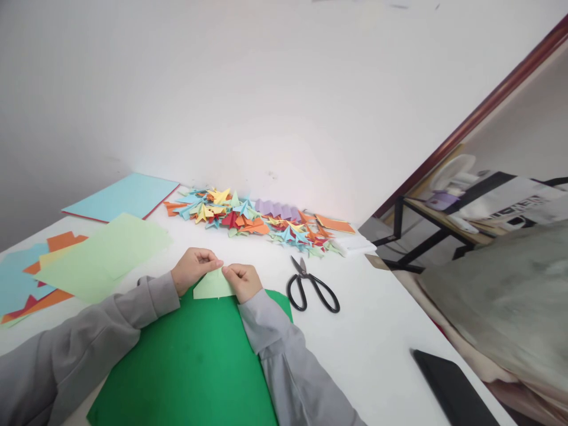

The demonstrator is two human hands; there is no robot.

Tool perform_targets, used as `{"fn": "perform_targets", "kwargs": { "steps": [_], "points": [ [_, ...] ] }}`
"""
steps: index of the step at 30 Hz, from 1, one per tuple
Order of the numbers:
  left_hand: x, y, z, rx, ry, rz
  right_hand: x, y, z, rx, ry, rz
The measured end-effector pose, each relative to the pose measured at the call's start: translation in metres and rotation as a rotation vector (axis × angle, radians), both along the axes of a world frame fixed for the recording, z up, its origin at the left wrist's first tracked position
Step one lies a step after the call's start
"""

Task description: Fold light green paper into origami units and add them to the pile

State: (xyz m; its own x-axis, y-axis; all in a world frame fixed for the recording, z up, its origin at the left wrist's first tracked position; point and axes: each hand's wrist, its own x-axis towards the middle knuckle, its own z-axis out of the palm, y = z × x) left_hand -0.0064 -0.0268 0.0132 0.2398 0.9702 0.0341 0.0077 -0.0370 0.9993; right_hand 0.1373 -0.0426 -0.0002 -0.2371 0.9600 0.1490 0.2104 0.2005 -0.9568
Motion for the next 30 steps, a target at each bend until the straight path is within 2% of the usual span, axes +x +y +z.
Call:
{"fn": "perform_targets", "kwargs": {
  "steps": [3,10,17,20,25,30],
  "points": [
    [0.0001,0.0001,0.0002,-0.018,-0.033,0.014,-0.0003,0.001,-0.0012,-0.043,0.046,-0.018],
    [-0.0009,0.0043,-0.0027,-0.087,-0.138,0.14,0.0001,0.0002,-0.0052,-0.139,0.111,-0.108],
    [-0.0005,0.0037,-0.0025,-0.12,-0.181,0.119,-0.0001,-0.0032,0.001,-0.169,0.099,-0.155],
    [-0.001,0.0043,-0.0032,-0.126,-0.185,0.103,0.0001,-0.0036,0.0025,-0.197,0.124,-0.136],
    [-0.0026,0.0049,-0.0032,-0.107,-0.155,0.069,0.0023,-0.0004,0.0006,-0.149,0.182,-0.07],
    [-0.0022,0.0025,-0.0008,-0.001,-0.002,-0.025,0.0027,0.0019,0.0002,-0.102,0.055,0.019]
  ]
}}
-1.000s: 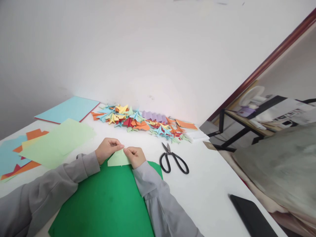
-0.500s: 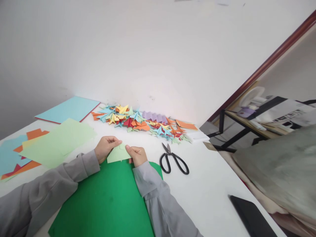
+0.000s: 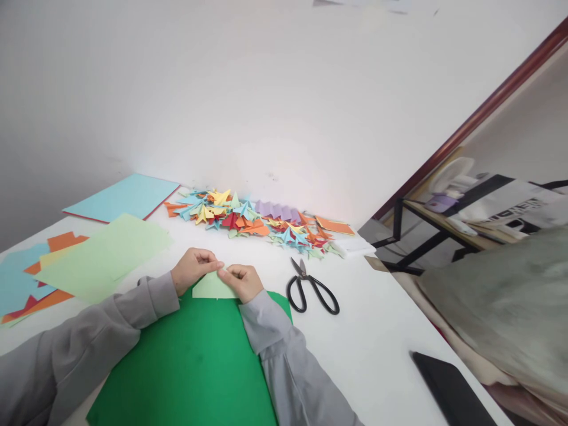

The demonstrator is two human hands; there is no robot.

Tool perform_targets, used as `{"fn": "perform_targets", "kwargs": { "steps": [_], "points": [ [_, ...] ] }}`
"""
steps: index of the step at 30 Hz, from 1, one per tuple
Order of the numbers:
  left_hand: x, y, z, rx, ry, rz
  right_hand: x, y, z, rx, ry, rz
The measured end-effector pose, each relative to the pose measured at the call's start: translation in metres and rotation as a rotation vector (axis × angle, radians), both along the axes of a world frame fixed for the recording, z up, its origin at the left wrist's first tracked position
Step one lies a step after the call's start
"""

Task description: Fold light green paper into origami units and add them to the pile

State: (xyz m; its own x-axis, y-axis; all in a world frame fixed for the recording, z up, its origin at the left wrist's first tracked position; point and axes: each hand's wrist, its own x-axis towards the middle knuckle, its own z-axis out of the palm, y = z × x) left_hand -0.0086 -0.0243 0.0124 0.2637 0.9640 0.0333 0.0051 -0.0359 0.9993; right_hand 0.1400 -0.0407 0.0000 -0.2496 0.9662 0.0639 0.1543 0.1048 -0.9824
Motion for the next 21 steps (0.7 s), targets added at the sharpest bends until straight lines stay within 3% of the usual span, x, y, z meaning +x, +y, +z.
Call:
{"fn": "perform_targets", "kwargs": {
  "steps": [2,8,16,21],
  "points": [
    [0.0004,-0.0003,0.0001,0.03,0.019,-0.013,-0.0003,0.0008,-0.0008,0.01,-0.03,0.02],
    [0.0003,0.0014,-0.0029,0.035,0.055,-0.051,0.0001,0.0037,-0.0044,0.035,0.003,-0.1],
    [0.0,0.0008,0.0001,0.076,0.053,-0.064,0.0003,0.0009,-0.0008,0.02,-0.008,-0.023],
    [0.0001,0.0011,-0.0014,0.098,0.079,-0.089,0.0012,0.0035,-0.0075,0.034,-0.042,-0.015]
  ]
}}
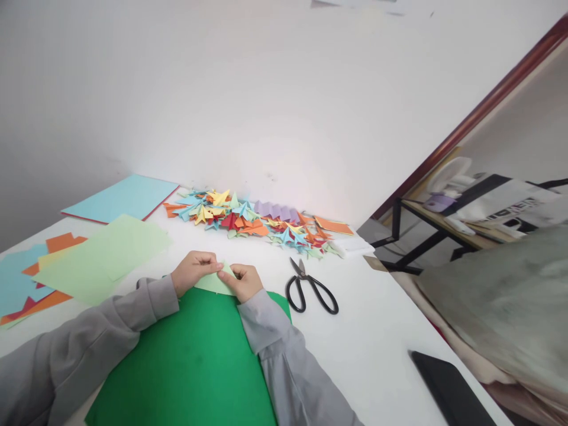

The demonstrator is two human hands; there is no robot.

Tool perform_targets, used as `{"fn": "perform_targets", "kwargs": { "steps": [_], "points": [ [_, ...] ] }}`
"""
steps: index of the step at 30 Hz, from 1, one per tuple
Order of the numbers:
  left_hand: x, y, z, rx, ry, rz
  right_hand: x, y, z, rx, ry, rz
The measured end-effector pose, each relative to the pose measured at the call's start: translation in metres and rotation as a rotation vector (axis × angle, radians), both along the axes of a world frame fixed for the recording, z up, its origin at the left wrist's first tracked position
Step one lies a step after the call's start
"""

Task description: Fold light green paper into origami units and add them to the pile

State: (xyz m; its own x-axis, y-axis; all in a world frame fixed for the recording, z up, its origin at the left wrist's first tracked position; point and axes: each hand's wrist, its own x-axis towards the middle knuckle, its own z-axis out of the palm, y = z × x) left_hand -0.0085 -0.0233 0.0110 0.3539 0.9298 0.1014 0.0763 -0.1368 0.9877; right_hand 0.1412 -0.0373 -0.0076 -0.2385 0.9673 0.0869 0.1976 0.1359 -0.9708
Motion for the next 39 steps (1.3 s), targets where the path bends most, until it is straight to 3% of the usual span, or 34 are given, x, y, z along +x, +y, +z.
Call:
{"fn": "perform_targets", "kwargs": {
  "steps": [4,14,20,27,33,39],
  "points": [
    [0.0,-0.001,-0.001,-0.008,0.002,0.004,0.0,0.001,-0.003,0.006,0.003,0.011],
    [0.002,0.001,-0.002,0.032,-0.015,0.009,-0.005,-0.006,0.007,0.056,-0.118,0.052],
    [0.001,-0.001,-0.001,-0.042,-0.011,-0.015,-0.004,-0.005,0.005,0.059,-0.056,0.059],
    [0.002,0.0,0.0,-0.02,0.0,0.007,-0.001,0.002,-0.004,0.088,-0.018,-0.054],
    [0.002,0.0,-0.001,-0.011,0.009,0.025,-0.003,-0.001,0.002,0.055,0.034,-0.038],
    [0.002,0.0,-0.004,0.009,0.053,-0.051,-0.001,0.0,0.002,0.002,0.131,-0.136]
  ]
}}
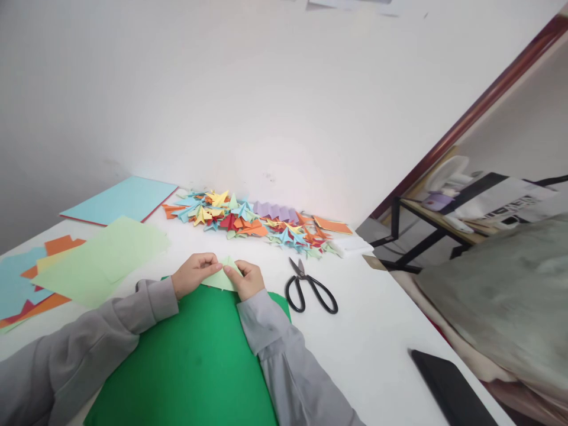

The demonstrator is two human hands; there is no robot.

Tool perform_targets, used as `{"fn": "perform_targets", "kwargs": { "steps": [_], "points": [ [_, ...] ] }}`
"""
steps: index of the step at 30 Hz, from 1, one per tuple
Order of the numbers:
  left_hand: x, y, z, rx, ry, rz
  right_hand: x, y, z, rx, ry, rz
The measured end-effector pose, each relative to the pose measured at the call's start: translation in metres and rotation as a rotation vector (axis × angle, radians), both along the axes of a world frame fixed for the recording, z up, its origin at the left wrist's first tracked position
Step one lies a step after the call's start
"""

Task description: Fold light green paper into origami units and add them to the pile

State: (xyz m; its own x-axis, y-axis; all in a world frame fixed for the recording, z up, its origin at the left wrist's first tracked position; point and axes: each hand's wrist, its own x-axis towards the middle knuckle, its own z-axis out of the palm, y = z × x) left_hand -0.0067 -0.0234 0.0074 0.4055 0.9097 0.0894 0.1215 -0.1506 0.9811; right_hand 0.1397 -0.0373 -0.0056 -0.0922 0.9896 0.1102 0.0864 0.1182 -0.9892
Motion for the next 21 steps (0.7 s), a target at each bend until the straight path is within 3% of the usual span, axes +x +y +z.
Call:
{"fn": "perform_targets", "kwargs": {
  "steps": [8,14,21],
  "points": [
    [0.0,-0.0004,0.0025,0.073,0.053,0.026,-0.0003,0.002,-0.0029,-0.048,0.113,0.011],
    [-0.0004,-0.0012,0.0011,-0.088,0.003,-0.04,0.0018,0.0056,-0.0065,-0.068,0.161,-0.103],
    [0.001,-0.0029,0.0002,-0.09,0.018,-0.011,-0.0011,0.0014,0.0007,-0.011,0.093,-0.068]
  ]
}}
